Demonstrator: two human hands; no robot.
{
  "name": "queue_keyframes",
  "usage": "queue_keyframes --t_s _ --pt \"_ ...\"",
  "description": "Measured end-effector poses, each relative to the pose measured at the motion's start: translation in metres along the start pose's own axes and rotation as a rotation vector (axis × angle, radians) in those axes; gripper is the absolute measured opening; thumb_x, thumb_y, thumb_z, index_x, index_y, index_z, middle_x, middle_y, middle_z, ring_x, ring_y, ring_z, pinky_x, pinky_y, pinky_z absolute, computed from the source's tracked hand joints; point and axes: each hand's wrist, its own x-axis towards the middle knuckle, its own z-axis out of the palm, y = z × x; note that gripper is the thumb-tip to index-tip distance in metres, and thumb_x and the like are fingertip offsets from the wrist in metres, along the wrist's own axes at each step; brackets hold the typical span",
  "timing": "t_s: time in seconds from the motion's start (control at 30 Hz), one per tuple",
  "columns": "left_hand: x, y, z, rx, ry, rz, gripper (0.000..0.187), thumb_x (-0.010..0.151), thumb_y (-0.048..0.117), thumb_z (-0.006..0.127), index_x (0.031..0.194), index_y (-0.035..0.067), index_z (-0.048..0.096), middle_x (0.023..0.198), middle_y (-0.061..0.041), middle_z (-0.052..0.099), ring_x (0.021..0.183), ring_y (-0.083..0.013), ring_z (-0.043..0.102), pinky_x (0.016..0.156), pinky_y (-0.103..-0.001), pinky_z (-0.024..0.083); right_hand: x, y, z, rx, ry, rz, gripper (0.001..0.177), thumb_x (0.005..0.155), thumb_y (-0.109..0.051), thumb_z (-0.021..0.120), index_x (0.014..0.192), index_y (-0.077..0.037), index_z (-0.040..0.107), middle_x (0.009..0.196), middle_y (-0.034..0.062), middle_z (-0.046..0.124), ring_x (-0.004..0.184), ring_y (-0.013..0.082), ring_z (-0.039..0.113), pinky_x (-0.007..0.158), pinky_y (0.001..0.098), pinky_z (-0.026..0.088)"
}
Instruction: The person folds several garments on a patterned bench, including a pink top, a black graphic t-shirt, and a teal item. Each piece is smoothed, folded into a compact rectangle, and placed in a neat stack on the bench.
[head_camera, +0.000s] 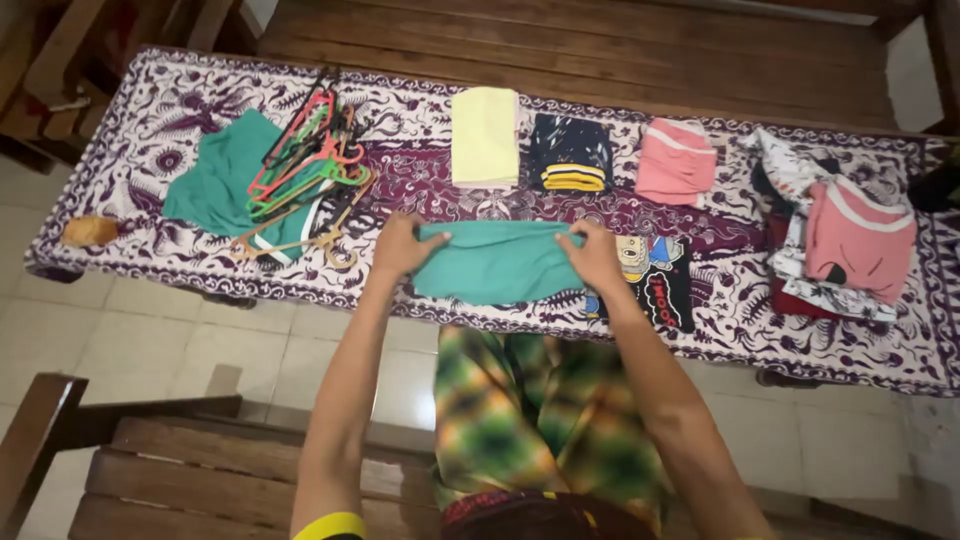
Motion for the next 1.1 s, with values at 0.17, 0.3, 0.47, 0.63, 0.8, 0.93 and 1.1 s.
queue_keyframes --t_s 0.17,0.3,0.47,0.63,0.8,0.93,1.1 --pt "0.006 -0.018 0.015 -0.179 -0.229 0.036 0.033 0.074 0.031 0.088 0.079 0.006 0.069 0.088 -0.014 0.069 0.08 -0.0286 0.068 0.076 -0.04 0.055 -0.005 -0.006 -0.009 0.118 -0.061 0.188 0.026 0.088 -0.022 0.083 0.091 -0.001 0.067 0.08 0.0038 0.063 0.068 0.012 0.05 0.063 0.0296 0.045" --pt "-0.001 -0.018 0.006 -0.178 -0.254 0.036 0.031 0.076 0.023 0.086 0.096 0.008 0.067 0.086 -0.013 0.071 0.078 -0.0262 0.067 0.074 -0.039 0.052 -0.005 -0.023 -0.016 0.196 -0.129 0.142 0.029 0.084 -0.021 0.087 0.091 -0.001 0.067 0.085 0.0015 0.059 0.073 0.0106 0.053 0.065 0.0272 0.047" --pt "-0.017 0.009 -0.019 -0.284 -0.138 -0.057 0.043 0.079 0.012 0.081 0.119 0.012 0.065 0.087 -0.01 0.069 0.078 -0.0232 0.066 0.073 -0.035 0.052 -0.006 -0.034 -0.029 0.183 -0.253 0.098 0.032 0.077 -0.016 0.088 0.095 0.0 0.068 0.097 0.0015 0.061 0.074 0.0101 0.055 0.065 0.0262 0.048" --pt "-0.029 0.045 -0.042 -0.687 0.117 0.037 0.041 0.089 -0.002 0.072 0.127 0.007 0.058 0.108 -0.005 0.062 0.097 -0.0165 0.059 0.081 -0.033 0.053 -0.009 -0.038 -0.046 0.444 -0.392 0.165 0.018 0.087 -0.012 0.082 0.091 -0.002 0.066 0.088 0.0001 0.064 0.081 0.0079 0.06 0.07 0.0256 0.048" --pt "-0.025 0.056 -0.042 -0.602 0.352 0.128 0.041 0.094 -0.003 0.067 0.132 0.003 0.055 0.118 -0.013 0.064 0.109 -0.0226 0.064 0.095 -0.036 0.053 -0.009 -0.053 -0.05 0.701 -0.261 0.415 0.016 0.085 -0.011 0.079 0.09 -0.007 0.065 0.085 -0.0002 0.067 0.073 0.0114 0.061 0.061 0.0295 0.048" --pt "0.002 0.032 -0.011 -0.301 0.202 -0.084 0.052 0.093 0.008 0.071 0.14 0.004 0.049 0.122 -0.021 0.068 0.115 -0.0349 0.066 0.099 -0.042 0.052 0.003 -0.036 -0.022 0.45 -0.159 0.314 0.018 0.088 -0.015 0.082 0.096 -0.003 0.07 0.089 0.0039 0.071 0.08 0.0134 0.065 0.073 0.0299 0.054" --pt "-0.012 0.012 0.027 -0.204 0.266 0.006 0.065 0.085 0.011 0.077 0.141 0.001 0.044 0.129 -0.028 0.062 0.119 -0.0424 0.062 0.101 -0.046 0.049 0.001 -0.008 -0.01 0.189 -0.121 0.191 0.03 0.089 -0.017 0.081 0.111 -0.001 0.069 0.102 0.0115 0.069 0.089 0.0193 0.063 0.078 0.0336 0.054"
